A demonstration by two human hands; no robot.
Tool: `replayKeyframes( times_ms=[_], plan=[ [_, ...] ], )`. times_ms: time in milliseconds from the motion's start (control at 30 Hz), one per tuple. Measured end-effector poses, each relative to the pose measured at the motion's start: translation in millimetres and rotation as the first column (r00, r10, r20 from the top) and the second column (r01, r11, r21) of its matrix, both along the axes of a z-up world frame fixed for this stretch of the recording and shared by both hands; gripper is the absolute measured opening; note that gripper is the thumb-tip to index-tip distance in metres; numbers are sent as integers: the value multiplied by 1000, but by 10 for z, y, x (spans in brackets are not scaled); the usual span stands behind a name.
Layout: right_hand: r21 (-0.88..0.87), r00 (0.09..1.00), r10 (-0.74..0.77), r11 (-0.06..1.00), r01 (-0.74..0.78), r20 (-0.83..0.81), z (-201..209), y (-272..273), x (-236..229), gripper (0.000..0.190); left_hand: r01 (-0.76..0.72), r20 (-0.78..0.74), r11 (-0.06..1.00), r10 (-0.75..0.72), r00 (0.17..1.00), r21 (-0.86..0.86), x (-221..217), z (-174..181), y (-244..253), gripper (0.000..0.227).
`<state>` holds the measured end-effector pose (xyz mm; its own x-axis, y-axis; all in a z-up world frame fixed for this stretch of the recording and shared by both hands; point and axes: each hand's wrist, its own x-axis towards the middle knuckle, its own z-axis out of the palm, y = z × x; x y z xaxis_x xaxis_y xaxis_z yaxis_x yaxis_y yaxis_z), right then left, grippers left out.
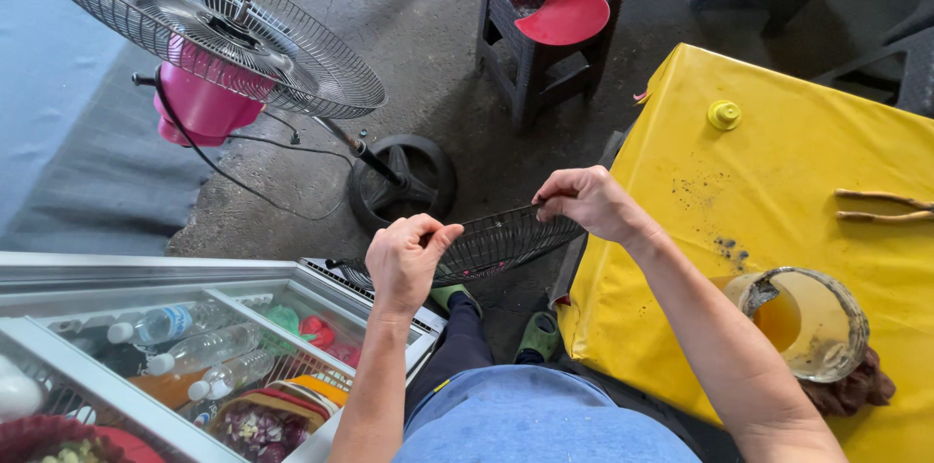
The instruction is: The person cleans the fan cage with a cloth, then installs the red fan blades onto the motor shaft and secures them with a yellow nut. Finally, the person attaches the front cage to complete the assembly.
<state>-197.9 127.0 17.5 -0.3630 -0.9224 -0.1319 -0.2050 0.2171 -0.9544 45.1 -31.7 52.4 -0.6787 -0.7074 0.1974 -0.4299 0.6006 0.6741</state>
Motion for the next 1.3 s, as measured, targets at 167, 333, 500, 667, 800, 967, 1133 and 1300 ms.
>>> replayKeyframes(
  times_ms=[167, 333, 500, 667, 800, 967, 1133, 1300],
  plan=[
    [-101, 995, -96, 990, 98, 32, -181, 18, -38, 7, -34, 0, 989, 35, 999, 146, -19, -10, 13, 34],
    [-38, 995, -67, 997, 64, -68, -103, 21, 34, 10, 7, 83, 968, -29, 996, 251, -37, 71, -27, 34],
    [-163, 928, -121, 984, 67, -353, 38, 51, 327, 9, 231, 227, 971, -241, 944, 70, -139, 113, -48, 35],
    [-396, 860, -320, 905, 154, -398, 214, 277, 458, 18, 280, 128, 953, -294, 947, 118, -306, 37, 97, 33],
    [-275, 678, -537, 843, 463, -502, 549, 1284, 227, 25, 223, 131, 967, -239, 962, 121, -310, 13, 238, 33],
    [698, 768, 74, 479, 533, -636, 643, 2336, -52, 31, 335, 172, 941, -338, 925, 48, -340, 4, 357, 36],
    [524, 782, -109, 685, 506, -613, 457, 2490, 15, 49, 365, 130, 931, -361, 923, -3, -309, -80, 581, 32],
    [726, 829, -204, 406, 556, -521, 482, 2705, 9, 44, 344, 74, 939, -343, 936, -8, -259, -115, 674, 32]
  ],
)
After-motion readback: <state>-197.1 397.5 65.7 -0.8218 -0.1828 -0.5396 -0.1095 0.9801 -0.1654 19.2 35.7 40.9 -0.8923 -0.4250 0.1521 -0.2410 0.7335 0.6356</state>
